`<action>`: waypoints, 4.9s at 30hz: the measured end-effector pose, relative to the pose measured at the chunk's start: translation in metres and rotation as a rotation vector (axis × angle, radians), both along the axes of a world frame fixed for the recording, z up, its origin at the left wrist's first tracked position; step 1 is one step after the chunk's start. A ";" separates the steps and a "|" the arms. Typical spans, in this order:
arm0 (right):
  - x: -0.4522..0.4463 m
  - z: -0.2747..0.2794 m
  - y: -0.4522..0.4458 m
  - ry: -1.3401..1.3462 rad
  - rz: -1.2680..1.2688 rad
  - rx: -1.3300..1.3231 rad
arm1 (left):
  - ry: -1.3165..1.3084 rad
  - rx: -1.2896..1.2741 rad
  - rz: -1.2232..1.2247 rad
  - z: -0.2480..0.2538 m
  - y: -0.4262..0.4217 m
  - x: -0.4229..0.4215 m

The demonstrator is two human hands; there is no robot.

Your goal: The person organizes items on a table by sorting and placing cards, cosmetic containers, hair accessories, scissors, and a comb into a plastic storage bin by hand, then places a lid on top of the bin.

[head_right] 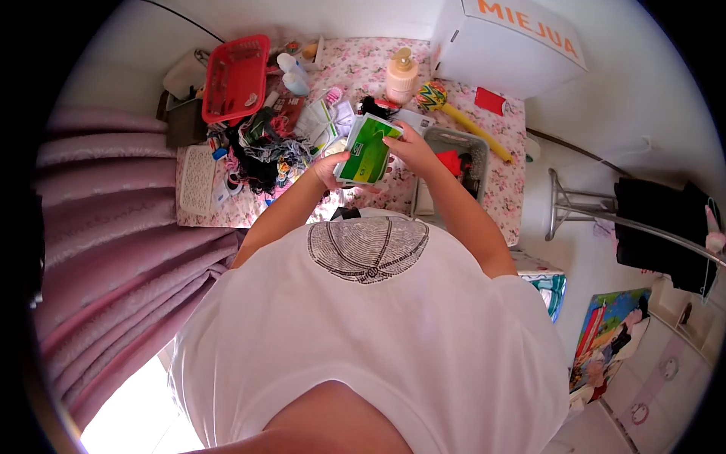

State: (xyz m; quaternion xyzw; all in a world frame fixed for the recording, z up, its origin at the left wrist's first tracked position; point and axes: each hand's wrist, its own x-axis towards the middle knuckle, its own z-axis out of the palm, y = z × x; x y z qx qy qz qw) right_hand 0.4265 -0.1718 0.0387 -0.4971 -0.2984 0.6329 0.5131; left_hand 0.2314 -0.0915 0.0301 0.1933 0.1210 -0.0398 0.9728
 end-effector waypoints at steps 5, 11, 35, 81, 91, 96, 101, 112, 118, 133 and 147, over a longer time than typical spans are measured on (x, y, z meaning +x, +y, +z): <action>-0.004 -0.018 0.005 -0.053 -0.150 0.103 | 0.097 0.193 0.025 0.027 -0.003 0.010; -0.030 -0.007 0.009 -0.283 -0.284 0.072 | 0.279 0.626 0.083 0.034 -0.013 0.016; -0.019 -0.044 -0.024 -0.819 0.066 0.113 | 0.497 1.212 -0.347 0.029 -0.001 0.006; 0.074 -0.059 -0.082 -1.794 0.239 0.084 | 0.600 0.702 0.419 -0.004 -0.043 0.001; 0.084 -0.024 -0.082 -1.276 -0.274 -0.046 | 0.590 0.510 0.583 0.003 -0.046 0.008; 0.037 -0.042 -0.067 -0.484 -0.386 0.050 | 0.521 0.416 0.630 0.029 -0.052 0.018; 0.007 -0.044 -0.060 -0.495 -0.243 0.073 | 0.511 0.428 0.644 0.030 -0.050 0.019; 0.021 -0.073 -0.089 -1.080 -0.019 -0.402 | 0.552 0.422 0.611 0.019 -0.056 0.015; 0.019 -0.075 -0.086 -1.145 -0.132 -0.448 | 0.544 0.425 0.590 0.012 -0.054 0.017; -0.020 -0.007 -0.026 -0.326 -0.380 0.063 | 0.434 0.343 0.252 0.027 -0.037 0.005; 0.031 -0.063 -0.099 -1.381 -0.259 -0.550 | 0.713 0.587 0.133 -0.068 -0.034 0.007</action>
